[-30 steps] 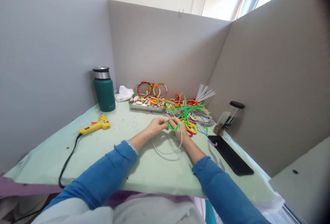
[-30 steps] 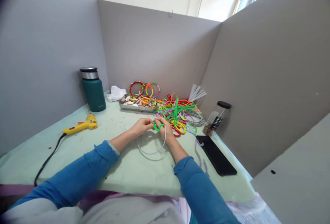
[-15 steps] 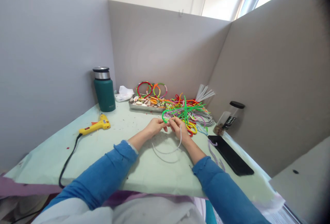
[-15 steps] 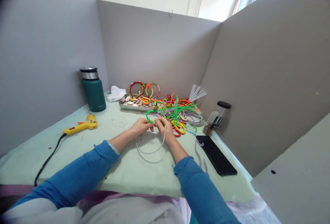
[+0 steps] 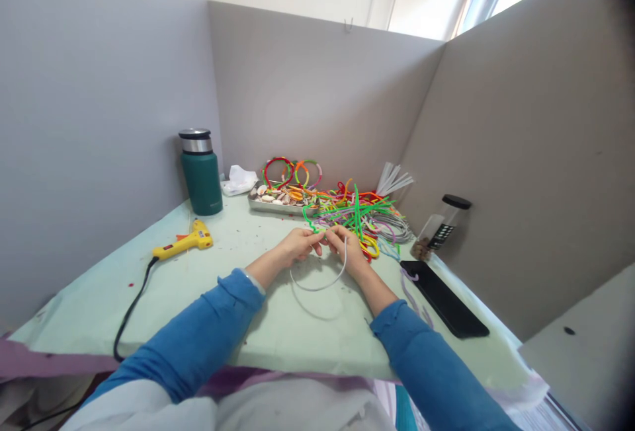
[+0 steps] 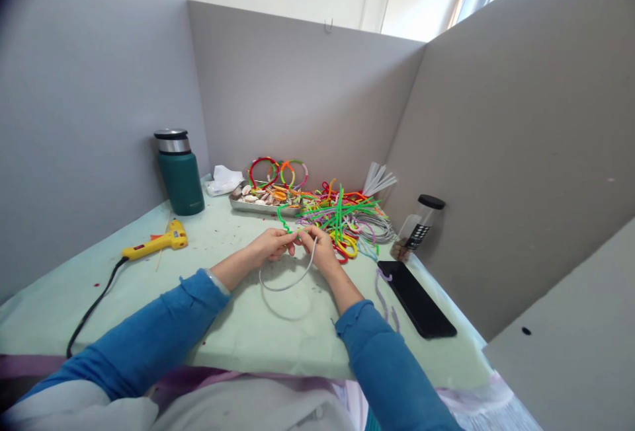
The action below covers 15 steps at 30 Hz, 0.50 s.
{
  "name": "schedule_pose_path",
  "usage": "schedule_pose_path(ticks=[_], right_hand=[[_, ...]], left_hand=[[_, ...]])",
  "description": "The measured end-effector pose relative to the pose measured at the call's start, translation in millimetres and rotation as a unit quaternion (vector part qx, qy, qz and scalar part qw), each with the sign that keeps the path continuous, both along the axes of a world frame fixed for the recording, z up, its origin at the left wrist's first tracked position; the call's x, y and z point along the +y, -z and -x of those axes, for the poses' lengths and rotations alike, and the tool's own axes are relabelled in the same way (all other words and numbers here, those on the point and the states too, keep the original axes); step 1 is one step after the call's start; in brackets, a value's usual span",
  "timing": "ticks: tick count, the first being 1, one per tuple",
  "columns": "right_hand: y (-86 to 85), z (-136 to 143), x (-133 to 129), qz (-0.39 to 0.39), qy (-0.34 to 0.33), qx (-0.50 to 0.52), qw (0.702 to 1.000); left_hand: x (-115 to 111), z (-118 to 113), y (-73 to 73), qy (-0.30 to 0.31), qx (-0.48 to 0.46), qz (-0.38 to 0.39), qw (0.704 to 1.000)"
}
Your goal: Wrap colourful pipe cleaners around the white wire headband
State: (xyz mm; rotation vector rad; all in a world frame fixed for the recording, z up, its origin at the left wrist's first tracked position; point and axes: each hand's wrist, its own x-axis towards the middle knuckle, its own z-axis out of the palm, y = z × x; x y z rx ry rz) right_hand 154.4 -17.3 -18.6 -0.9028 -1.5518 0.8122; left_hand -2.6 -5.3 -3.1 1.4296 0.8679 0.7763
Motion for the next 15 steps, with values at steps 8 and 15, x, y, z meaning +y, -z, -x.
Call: schedule_pose_path(ticks=[8,15], right_hand=[[-3.8,1.4,-4.7,0.011,0.000,-0.017,1.000],[-2.1,2.3,-4.0,0.012,-0.015,-0.024,1.000]], left_hand=[[1.2,2.7,0.1,0.008,-0.003,0.046,0.999],[3.2,2.6,2.5,-0.001,0.000,0.045,0.999]])
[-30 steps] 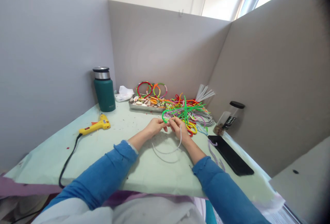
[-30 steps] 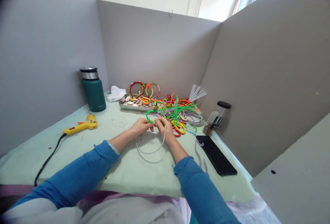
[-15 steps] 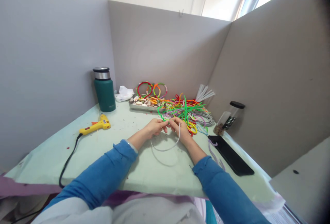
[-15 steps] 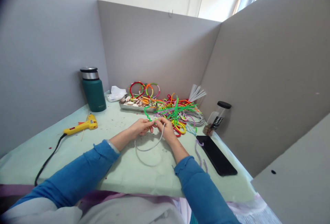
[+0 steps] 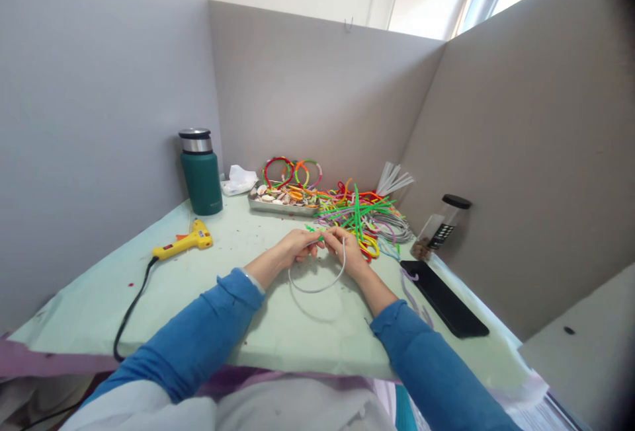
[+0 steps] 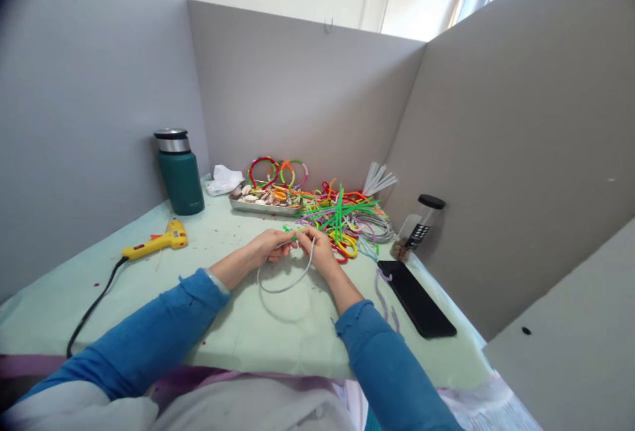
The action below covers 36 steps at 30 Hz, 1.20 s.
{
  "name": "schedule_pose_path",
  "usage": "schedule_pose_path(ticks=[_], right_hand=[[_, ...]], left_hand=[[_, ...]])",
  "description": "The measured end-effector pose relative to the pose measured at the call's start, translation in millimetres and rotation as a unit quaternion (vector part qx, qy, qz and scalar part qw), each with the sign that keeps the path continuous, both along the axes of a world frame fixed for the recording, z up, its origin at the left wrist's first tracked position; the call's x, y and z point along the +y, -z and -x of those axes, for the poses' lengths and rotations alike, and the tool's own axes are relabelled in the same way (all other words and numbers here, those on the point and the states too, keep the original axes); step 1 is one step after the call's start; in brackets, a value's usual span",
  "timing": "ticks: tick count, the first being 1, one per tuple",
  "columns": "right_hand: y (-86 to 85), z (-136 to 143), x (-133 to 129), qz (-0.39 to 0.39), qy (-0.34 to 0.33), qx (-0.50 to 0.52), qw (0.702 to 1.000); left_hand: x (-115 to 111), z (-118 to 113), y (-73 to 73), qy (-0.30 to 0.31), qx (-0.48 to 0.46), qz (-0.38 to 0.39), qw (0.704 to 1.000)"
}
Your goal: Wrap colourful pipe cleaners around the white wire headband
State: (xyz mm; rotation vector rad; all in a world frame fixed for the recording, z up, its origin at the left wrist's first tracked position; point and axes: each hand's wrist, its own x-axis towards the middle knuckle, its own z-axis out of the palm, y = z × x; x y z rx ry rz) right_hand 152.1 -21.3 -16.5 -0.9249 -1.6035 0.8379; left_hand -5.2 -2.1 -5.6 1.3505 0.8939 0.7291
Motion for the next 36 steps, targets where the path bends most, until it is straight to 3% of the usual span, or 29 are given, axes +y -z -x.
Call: schedule_pose_path(ticks=[17,26,32,36], right_hand=[[5.1,-1,7,-0.012,0.054,0.018,0.998],[6.3,0,4,-0.020,0.001,-0.010,1.000],[7.1,-1,9,-0.012,0.043,0.019,0.999],[5.8,-3,10,-0.001,0.068,0.050,0.996]], left_hand=[[-5,-6,-5.5,-0.098,0.031,-0.125,0.987],[-2,-6,-3.2,-0.108,0.057,-0.045,0.991],[5,-8,6.3,-0.159,0.081,-0.193,0.965],[5,-7,4.8,-0.180,0.112,-0.266,0.940]])
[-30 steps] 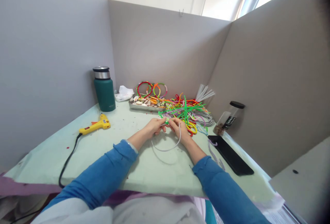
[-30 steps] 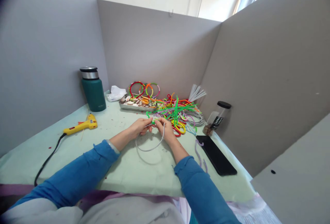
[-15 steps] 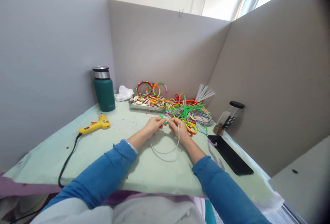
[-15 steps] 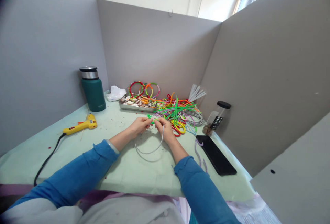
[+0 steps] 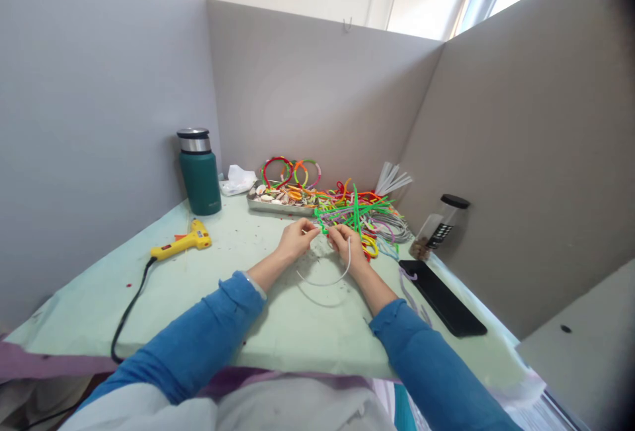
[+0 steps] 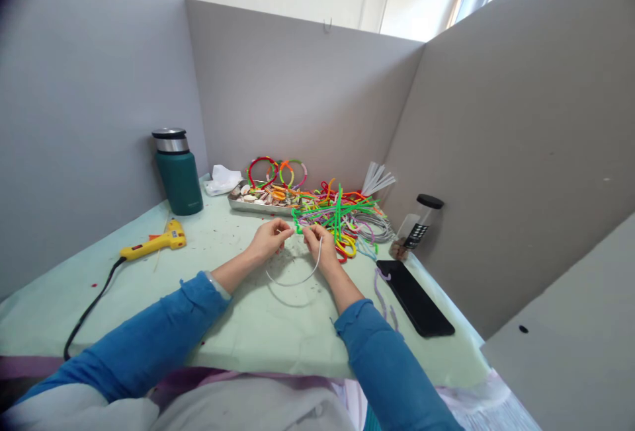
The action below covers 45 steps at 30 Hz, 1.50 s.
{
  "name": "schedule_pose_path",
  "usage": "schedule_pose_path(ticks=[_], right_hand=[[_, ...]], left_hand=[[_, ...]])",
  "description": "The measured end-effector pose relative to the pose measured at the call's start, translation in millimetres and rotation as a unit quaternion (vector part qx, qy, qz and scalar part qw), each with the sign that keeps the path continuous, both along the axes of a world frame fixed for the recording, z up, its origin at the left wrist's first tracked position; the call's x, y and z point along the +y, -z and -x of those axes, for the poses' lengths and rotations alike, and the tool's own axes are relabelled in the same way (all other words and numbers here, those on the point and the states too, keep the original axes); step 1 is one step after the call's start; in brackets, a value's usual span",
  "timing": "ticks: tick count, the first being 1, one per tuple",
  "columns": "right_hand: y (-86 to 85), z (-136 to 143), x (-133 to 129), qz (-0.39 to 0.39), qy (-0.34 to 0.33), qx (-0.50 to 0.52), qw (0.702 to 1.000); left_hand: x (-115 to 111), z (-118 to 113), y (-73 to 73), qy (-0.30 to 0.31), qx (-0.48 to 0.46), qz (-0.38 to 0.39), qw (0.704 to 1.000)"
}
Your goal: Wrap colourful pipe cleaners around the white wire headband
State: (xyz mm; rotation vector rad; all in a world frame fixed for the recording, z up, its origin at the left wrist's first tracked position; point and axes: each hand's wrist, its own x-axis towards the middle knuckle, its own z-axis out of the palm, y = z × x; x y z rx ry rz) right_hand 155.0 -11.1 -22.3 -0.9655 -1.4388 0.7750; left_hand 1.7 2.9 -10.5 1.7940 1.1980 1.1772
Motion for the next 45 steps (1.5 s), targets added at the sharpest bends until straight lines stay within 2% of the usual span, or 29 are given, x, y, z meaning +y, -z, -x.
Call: schedule_pose_path(ticks=[4,7,18,27,32,38,45], right_hand=[[0.4,-1,2,0.011,0.002,0.033,0.999],[0.2,0,2,0.009,-0.005,0.048,0.999],[3.3,0,2,-0.006,-0.034,0.035,0.999],[3.0,1,2,-0.008,-0.031,0.037,0.999],[2.5,0,1,-0.009,-0.037,0.038,0.999],[2.5,0,1,-0.009,-0.039,0.035,0.999],[1.8,1,1,-0.011,-0.045,0.041,0.998]], left_hand=[[-6,2,-4.8,0.010,0.065,-0.160,0.985],[-8,2,-5.5,0.015,0.100,-0.219,0.970],[-3,3,-3.0,0.004,0.151,-0.212,0.966],[0,2,0.5,-0.012,0.144,-0.267,0.953],[2,1,-1.6,0.027,0.119,-0.238,0.964],[-3,0,-8.5,0.026,0.101,-0.117,0.988],[2,-3,-4.1,0.053,-0.025,-0.039,0.997]])
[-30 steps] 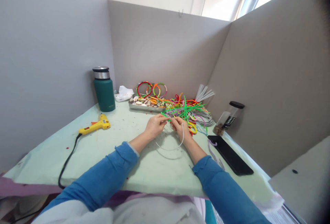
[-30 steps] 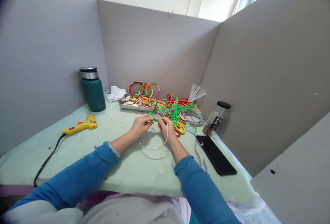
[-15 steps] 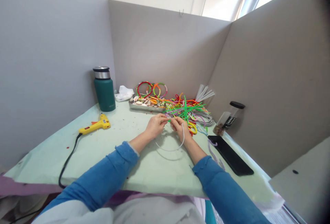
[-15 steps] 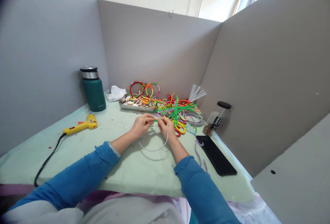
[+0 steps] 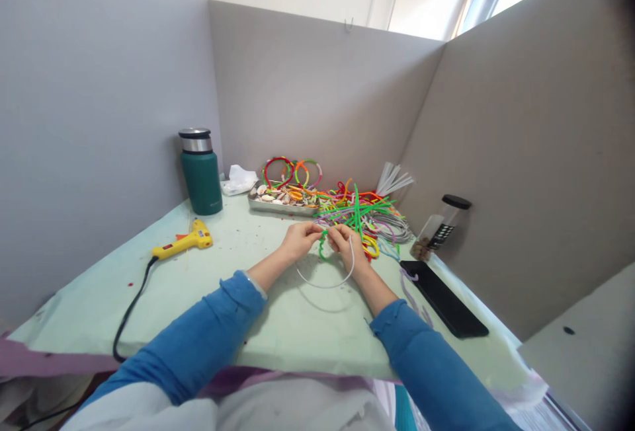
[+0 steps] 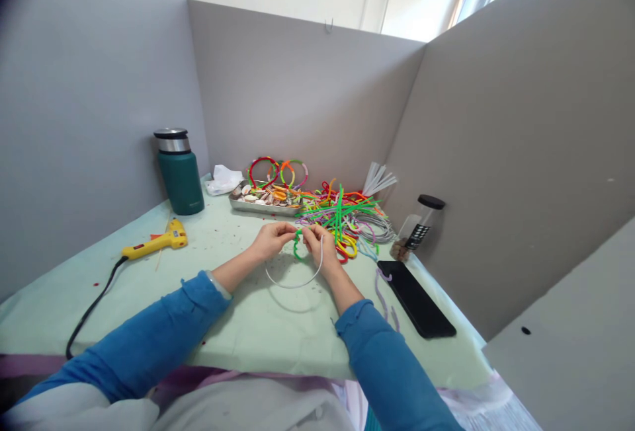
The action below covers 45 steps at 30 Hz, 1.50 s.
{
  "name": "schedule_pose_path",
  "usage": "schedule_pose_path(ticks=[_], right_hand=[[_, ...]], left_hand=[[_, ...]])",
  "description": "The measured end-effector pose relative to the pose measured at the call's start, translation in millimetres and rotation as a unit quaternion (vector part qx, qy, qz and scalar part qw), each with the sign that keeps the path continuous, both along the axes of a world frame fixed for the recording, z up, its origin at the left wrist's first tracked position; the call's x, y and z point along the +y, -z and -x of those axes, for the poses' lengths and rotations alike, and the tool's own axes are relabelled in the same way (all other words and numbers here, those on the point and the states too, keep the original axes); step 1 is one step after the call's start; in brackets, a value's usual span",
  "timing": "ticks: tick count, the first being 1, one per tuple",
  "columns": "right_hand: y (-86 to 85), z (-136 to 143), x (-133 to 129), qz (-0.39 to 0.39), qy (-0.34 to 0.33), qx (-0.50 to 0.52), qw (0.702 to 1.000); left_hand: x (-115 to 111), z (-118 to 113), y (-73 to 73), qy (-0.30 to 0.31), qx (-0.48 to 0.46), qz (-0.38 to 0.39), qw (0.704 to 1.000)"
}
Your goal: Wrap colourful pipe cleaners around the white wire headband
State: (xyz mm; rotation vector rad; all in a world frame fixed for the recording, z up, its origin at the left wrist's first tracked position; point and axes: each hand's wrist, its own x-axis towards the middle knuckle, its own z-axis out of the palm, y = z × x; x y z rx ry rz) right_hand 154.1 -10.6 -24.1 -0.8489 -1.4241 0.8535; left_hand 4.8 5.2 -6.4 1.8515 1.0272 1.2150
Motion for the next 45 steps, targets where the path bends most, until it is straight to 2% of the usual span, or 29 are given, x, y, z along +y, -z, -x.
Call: schedule_pose_path(ticks=[3,7,12,15,19,22,25,28,33,37,45], right_hand=[[0.0,0,0,-0.003,0.000,-0.004,1.000],[-2.1,0,-1,-0.001,-0.002,-0.009,1.000],[-8.8,3,-7,0.006,-0.002,-0.028,1.000],[-11.1,4,-9,0.014,-0.007,-0.041,0.999],[-8.7,2,-7,0.011,-0.005,-0.034,0.999],[-6.6,1,-5,0.012,0.000,-0.036,0.999],[-6.4,1,-5,0.019,0.004,-0.042,0.999],[-7.4,2,-5,0.024,0.010,-0.041,0.999],[-8.8,3,-7,0.022,0.014,-0.048,0.999],[-7.8,3,-6,0.021,0.012,-0.043,0.999],[-5.8,2,-3,0.020,0.012,-0.034,0.999]], left_hand=[[2,-2,2.8,0.020,-0.064,0.051,0.996],[-2,-1,0.5,0.064,-0.099,0.129,0.985],[-6,3,-0.9,0.136,-0.162,0.177,0.961],[-7,4,-0.3,0.163,-0.170,0.196,0.952],[-7,1,-0.1,0.127,-0.118,0.152,0.973],[-3,0,3.1,0.076,-0.059,0.076,0.992],[3,0,9.0,0.045,0.003,-0.013,0.999],[5,3,11.8,0.016,0.063,-0.069,0.995],[-4,6,5.4,-0.012,0.166,-0.131,0.977],[-7,7,1.9,-0.020,0.201,-0.166,0.965],[-9,7,1.1,-0.026,0.228,-0.171,0.958]])
